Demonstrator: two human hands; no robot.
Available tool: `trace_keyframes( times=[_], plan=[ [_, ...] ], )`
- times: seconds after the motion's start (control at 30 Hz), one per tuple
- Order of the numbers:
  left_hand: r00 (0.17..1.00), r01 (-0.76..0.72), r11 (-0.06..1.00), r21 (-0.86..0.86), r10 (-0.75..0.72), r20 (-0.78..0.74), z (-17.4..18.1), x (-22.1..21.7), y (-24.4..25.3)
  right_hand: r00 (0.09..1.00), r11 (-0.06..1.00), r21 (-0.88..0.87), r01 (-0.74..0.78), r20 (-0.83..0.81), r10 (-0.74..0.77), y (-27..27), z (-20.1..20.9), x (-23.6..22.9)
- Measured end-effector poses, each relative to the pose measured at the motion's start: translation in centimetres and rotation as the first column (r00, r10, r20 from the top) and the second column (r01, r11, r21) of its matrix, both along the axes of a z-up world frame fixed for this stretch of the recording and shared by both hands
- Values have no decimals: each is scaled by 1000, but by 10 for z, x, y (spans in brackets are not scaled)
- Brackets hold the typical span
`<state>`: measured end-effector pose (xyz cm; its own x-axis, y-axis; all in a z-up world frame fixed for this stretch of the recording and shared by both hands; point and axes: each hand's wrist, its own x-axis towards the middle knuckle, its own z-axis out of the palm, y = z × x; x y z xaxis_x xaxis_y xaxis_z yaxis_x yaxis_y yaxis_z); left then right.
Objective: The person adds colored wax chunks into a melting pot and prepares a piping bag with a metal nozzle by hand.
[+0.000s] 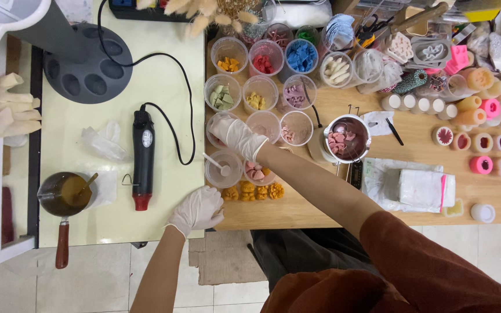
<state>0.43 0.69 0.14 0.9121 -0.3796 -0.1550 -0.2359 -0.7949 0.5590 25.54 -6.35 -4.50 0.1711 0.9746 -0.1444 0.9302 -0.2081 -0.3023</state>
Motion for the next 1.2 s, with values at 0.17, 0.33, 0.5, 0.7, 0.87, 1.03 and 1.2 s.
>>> trace_keyframes(
  times=[0.17,0.33,0.5,0.7,0.87,1.03,1.2],
  plan=[
    [1000,-14,1000,-7,14,1,-2,-1,0,987,974,220,60,-157,-25,-9,15,2],
    [999,16,1000,15,-17,35,-2,0,0,968,965,215,149,-230,-98,-9,53,-4],
    [999,9,999,31,-10,34,-2,-1,-1,685,867,-7,498,-609,-399,-33,99,-6],
    [996,32,999,30,-34,77,-6,-1,0,-347,716,-357,600,-923,-169,-96,117,13],
    [999,53,993,103,-53,-3,-3,3,-4,-617,726,-327,604,-769,166,-170,125,31],
    [997,72,988,137,-70,-21,3,3,-7,-384,463,-315,829,-922,60,-279,127,57],
    [999,48,993,112,-50,18,-3,-1,-7,-400,247,-380,891,-916,33,-355,88,67]
  ],
)
